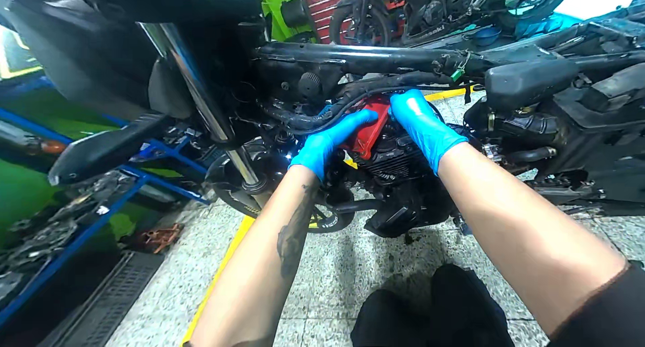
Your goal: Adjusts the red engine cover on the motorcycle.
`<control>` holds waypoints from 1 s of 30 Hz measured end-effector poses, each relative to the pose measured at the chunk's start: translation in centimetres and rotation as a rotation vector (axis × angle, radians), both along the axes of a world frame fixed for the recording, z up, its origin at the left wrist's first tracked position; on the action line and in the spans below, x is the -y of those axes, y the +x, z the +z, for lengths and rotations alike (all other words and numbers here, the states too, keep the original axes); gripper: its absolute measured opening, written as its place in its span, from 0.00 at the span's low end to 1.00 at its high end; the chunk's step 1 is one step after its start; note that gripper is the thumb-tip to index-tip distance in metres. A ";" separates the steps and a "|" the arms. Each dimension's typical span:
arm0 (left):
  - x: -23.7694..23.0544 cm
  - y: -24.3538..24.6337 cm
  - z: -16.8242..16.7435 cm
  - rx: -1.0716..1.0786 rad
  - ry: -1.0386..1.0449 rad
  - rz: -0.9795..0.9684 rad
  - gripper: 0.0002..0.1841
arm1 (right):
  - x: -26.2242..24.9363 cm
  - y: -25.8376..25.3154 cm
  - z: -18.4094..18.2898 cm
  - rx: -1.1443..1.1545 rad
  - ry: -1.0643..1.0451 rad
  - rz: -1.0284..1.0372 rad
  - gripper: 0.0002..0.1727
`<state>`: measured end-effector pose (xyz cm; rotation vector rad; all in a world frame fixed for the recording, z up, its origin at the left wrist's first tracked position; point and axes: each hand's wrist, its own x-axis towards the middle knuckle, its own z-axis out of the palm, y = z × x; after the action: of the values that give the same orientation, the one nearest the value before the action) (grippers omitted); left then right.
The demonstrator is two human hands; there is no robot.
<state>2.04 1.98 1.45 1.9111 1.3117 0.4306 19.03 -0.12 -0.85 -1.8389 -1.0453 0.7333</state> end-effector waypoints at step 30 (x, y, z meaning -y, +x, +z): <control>2.0 0.3 -0.7 -0.323 0.182 0.158 0.44 | 8.2 -4.7 -6.2 0.103 -0.082 0.227 0.28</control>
<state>2.34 -0.06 0.73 2.0989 1.6914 0.3375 14.30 -8.30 -7.07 -1.8626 -1.3243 0.8327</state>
